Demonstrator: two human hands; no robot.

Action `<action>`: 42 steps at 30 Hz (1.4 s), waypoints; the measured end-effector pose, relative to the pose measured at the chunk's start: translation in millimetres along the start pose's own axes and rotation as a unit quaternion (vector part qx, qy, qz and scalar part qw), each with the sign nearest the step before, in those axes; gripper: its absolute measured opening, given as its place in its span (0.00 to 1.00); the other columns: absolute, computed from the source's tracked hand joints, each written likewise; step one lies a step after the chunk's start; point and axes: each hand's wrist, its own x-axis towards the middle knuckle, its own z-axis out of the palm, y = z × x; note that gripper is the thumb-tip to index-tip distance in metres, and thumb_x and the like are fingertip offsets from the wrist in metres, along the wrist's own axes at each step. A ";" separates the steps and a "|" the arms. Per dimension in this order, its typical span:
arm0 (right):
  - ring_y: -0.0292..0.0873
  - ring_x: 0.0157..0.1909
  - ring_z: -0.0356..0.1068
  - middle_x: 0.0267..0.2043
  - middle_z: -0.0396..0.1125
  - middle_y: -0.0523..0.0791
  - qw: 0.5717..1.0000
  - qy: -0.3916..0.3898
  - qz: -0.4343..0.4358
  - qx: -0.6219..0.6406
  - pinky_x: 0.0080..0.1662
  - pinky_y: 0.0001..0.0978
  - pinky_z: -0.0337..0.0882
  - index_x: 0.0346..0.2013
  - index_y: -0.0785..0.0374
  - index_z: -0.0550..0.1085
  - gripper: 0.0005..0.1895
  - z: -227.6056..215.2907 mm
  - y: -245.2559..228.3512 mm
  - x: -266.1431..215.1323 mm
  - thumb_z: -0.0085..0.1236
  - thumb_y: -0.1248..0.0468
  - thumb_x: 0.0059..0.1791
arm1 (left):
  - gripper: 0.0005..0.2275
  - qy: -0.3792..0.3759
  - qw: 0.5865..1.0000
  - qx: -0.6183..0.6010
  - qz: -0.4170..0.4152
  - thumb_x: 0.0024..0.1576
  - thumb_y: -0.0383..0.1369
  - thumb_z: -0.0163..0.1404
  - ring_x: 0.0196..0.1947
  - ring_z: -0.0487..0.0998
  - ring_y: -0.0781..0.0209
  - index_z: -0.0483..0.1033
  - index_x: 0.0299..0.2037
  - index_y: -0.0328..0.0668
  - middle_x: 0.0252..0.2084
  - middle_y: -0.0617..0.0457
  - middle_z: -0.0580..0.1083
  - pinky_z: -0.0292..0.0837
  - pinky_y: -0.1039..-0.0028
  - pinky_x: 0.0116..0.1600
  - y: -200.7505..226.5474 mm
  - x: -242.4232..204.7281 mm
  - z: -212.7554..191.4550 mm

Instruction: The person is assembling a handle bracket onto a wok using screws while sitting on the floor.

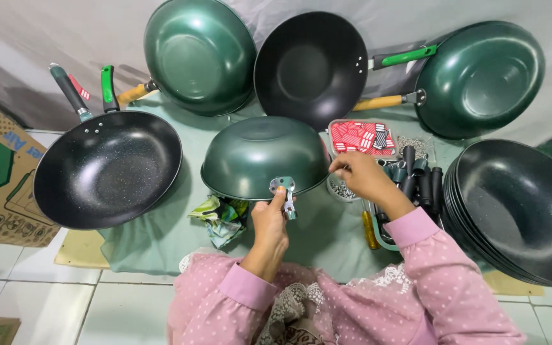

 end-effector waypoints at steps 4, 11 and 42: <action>0.65 0.49 0.75 0.38 0.77 0.59 0.990 -0.130 -0.030 0.048 0.53 0.56 0.72 0.36 0.63 0.81 0.06 -3.3 -40.4 -20.2 0.59 0.70 0.47 | 0.13 -0.002 1.000 -0.005 0.005 0.58 0.31 0.58 0.37 0.85 0.53 0.76 0.51 0.35 0.41 0.43 0.79 0.81 0.70 0.39 6.9 -3.7 1.9; 0.52 0.34 0.79 0.29 0.76 0.53 0.965 -0.249 0.010 0.083 0.43 0.45 0.75 0.35 0.60 0.82 0.08 98.8 -9.5 -4.2 0.59 0.64 0.45 | 0.14 0.000 1.000 0.002 0.008 0.58 0.31 0.59 0.37 0.85 0.53 0.76 0.50 0.34 0.39 0.43 0.78 0.82 0.70 0.38 8.6 1.2 -0.9; 0.51 0.27 0.78 0.33 0.77 0.53 0.550 -0.007 0.061 0.833 0.31 0.37 0.82 0.44 0.67 0.79 0.20 266.9 79.5 60.8 0.69 0.73 0.37 | 0.13 0.021 1.000 0.011 0.010 0.58 0.30 0.58 0.37 0.85 0.52 0.76 0.49 0.30 0.39 0.42 0.78 0.82 0.68 0.40 18.6 -16.1 0.7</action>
